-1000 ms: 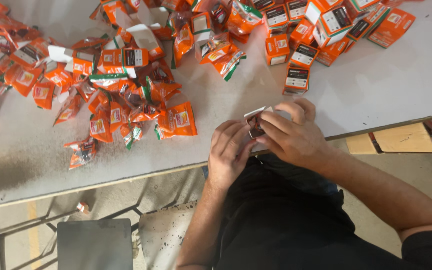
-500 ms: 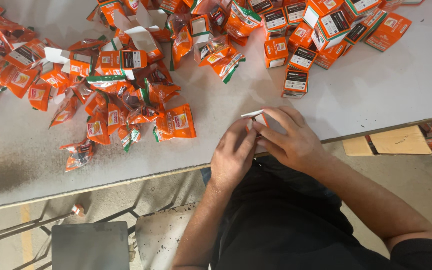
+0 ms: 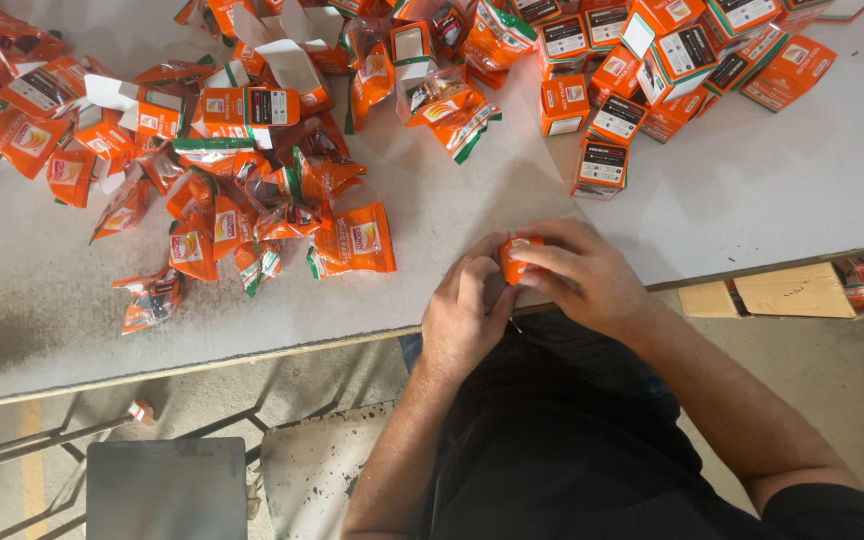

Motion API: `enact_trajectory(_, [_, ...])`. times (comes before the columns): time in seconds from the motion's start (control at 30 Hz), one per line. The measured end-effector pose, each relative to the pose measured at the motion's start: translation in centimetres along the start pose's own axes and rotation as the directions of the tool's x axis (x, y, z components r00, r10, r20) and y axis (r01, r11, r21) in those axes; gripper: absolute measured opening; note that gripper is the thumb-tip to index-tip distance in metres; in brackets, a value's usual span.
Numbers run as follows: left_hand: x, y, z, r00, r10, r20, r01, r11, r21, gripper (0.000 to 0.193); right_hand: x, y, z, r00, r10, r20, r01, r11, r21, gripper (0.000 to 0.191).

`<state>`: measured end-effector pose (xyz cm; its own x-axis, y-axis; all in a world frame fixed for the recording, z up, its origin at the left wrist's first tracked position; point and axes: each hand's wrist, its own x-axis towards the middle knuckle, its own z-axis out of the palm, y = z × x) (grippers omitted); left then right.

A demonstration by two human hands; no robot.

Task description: The person sits at a table covered with orange packets and small white paper boxes. They open a paper box, place an orange packet inside, close it, and push the packed box onto a pile, repeating this with one packet at a time.

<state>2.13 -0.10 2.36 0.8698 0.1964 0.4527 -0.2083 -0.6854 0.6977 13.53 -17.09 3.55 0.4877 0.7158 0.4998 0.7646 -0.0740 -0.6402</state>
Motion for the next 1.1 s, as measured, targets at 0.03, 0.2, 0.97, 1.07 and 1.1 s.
enact_trajectory(0.03, [0.0,0.0,0.0,1.0,0.012,0.0,-0.012,1.0,0.001,0.047,-0.1,0.0,0.3,1.0,0.007,-0.021,-0.006,1.0,0.006,0.034])
enact_trajectory(0.2, [0.2,0.2,-0.1,0.999,0.034,0.007,-0.035,0.999,0.013,0.048,-0.6,0.4,1.0,0.992,-0.058,-0.108,0.052,0.997,-0.056,0.03])
enact_trajectory(0.97, [5.1,-1.9,-4.1,0.963,0.239,0.122,-0.268,0.843,0.467,0.06,3.6,0.9,-2.1,0.982,-0.189,0.023,0.108,0.453,-0.885,0.025])
enact_trajectory(1.07, [10.9,-5.0,-5.0,0.959,0.282,-0.004,-0.215,0.74,0.638,0.048,6.0,2.1,-3.8,0.988,-0.131,-0.078,-0.006,0.48,-0.877,0.027])
enact_trajectory(1.1, [13.2,-5.8,-4.8,0.953,0.302,-0.034,-0.212,0.74,0.638,0.049,6.4,2.1,-4.0,0.989,-0.109,-0.105,-0.028,0.551,-0.834,0.029])
